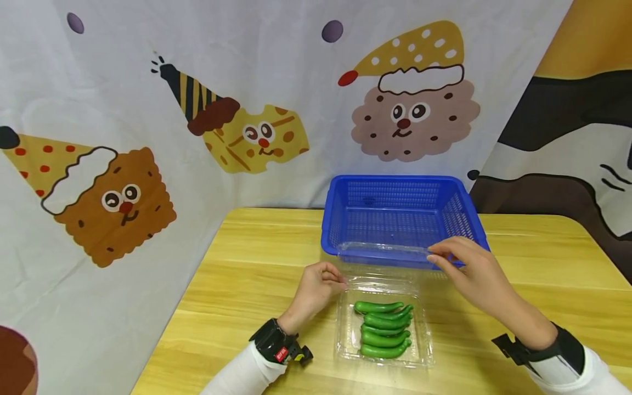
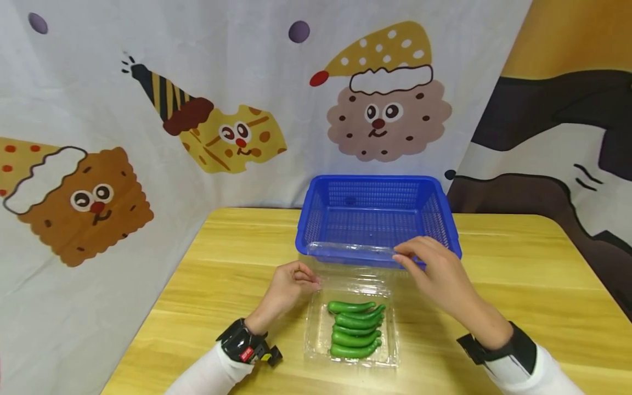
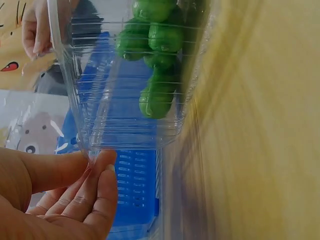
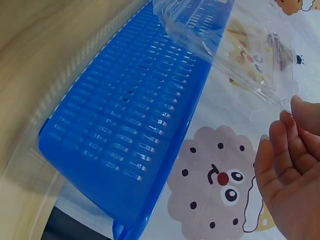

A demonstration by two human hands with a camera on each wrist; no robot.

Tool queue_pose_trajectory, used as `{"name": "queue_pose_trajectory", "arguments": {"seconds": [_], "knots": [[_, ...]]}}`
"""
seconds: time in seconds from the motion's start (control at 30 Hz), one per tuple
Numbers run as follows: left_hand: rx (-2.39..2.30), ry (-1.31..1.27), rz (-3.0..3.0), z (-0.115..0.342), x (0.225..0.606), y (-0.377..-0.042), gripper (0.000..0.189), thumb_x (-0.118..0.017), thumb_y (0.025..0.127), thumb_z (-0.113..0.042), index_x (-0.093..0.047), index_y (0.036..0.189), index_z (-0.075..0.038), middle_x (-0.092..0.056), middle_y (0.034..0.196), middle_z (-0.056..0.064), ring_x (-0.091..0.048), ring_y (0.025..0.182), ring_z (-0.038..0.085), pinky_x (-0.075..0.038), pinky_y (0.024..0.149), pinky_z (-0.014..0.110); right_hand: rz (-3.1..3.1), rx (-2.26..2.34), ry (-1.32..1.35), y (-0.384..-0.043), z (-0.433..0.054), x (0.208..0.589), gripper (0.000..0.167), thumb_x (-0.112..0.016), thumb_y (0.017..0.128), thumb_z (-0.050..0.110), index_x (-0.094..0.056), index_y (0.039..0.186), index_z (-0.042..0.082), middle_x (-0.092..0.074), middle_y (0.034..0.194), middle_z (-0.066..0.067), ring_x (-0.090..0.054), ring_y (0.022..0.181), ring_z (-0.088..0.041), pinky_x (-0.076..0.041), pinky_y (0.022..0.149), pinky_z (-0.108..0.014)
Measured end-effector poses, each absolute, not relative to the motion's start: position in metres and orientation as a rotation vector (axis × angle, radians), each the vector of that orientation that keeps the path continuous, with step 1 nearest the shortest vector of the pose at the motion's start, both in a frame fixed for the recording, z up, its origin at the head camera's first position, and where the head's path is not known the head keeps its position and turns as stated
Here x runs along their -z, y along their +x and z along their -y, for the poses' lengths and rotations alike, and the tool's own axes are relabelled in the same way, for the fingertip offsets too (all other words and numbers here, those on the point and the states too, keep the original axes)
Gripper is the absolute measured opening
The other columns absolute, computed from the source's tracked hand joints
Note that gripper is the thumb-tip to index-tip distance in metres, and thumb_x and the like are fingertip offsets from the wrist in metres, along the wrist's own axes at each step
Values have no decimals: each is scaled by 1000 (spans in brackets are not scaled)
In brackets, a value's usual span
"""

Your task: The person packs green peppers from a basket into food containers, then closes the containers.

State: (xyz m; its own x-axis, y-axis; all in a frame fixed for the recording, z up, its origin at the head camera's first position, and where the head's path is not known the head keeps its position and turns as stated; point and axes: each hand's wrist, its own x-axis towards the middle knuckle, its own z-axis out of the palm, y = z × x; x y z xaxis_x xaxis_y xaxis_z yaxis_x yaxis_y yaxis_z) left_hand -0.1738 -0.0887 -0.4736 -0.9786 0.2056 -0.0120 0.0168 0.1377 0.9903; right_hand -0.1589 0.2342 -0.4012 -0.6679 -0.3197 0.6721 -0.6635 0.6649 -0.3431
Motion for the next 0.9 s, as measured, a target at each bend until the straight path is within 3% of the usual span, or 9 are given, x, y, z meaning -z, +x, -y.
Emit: {"name": "queue_pose_trajectory", "arguments": {"seconds": [0.1, 0.2, 0.27, 0.4, 0.5, 0.57, 0.7, 0.9], "knots": [[-1954, 245, -2257, 88, 474, -174, 20, -75, 82, 17, -66, 98, 9, -76, 93, 21, -76, 85, 30, -65, 71, 27, 2270, -794, 787, -153, -238, 402, 29, -85, 77, -8, -77, 100, 8, -73, 94, 2, -60, 80, -6, -51, 68, -12], [-1965, 281, -2248, 88, 475, -175, 19, -75, 81, 17, -67, 97, 9, -76, 95, 22, -76, 86, 31, -65, 74, 26, 2249, -804, 808, -147, -240, 403, 9, -80, 92, 11, -77, 100, 9, -73, 94, 1, -62, 83, -6, -52, 69, -11], [-1980, 303, -2240, 88, 476, -176, 18, -74, 81, 19, -68, 96, 10, -76, 96, 23, -76, 88, 33, -66, 77, 26, 2244, -821, 818, -143, -241, 404, 12, -74, 98, 21, -77, 100, 9, -73, 94, 1, -62, 84, -5, -52, 67, -10], [-2009, 325, -2215, 89, 478, -177, 18, -74, 81, 20, -69, 95, 11, -76, 97, 24, -76, 91, 35, -66, 80, 28, 2255, -859, 837, -133, -243, 405, 5, -78, 94, 14, -76, 99, 13, -72, 94, 4, -61, 85, -4, -48, 60, -11], [-2013, 314, -2198, 89, 478, -177, 16, -74, 81, 19, -71, 95, 11, -77, 96, 23, -77, 91, 33, -66, 80, 29, 2272, -870, 857, -127, -245, 407, 9, -80, 93, 11, -75, 99, 16, -71, 95, 8, -61, 88, -3, -50, 65, -11], [-2004, 300, -2202, 89, 479, -177, 16, -75, 81, 18, -73, 94, 9, -77, 95, 21, -77, 90, 31, -66, 79, 29, 2279, -872, 872, -122, -247, 409, 6, -74, 99, 23, -74, 99, 17, -70, 95, 9, -62, 90, -3, -53, 72, -12], [-1963, 276, -2233, 90, 478, -178, 16, -78, 81, 14, -77, 93, 4, -79, 93, 15, -77, 86, 23, -66, 76, 30, 2288, -859, 882, -113, -250, 412, 33, -55, 106, 46, -74, 99, 20, -70, 97, 11, -62, 93, -1, -53, 82, -11], [-1925, 262, -2298, 90, 478, -179, 14, -79, 80, 12, -79, 91, 1, -79, 90, 12, -75, 82, 16, -63, 69, 24, 2306, -875, 928, -101, -248, 416, 24, -57, 106, 44, -72, 102, 26, -69, 100, 13, -62, 94, -2, -52, 85, -10]]}}
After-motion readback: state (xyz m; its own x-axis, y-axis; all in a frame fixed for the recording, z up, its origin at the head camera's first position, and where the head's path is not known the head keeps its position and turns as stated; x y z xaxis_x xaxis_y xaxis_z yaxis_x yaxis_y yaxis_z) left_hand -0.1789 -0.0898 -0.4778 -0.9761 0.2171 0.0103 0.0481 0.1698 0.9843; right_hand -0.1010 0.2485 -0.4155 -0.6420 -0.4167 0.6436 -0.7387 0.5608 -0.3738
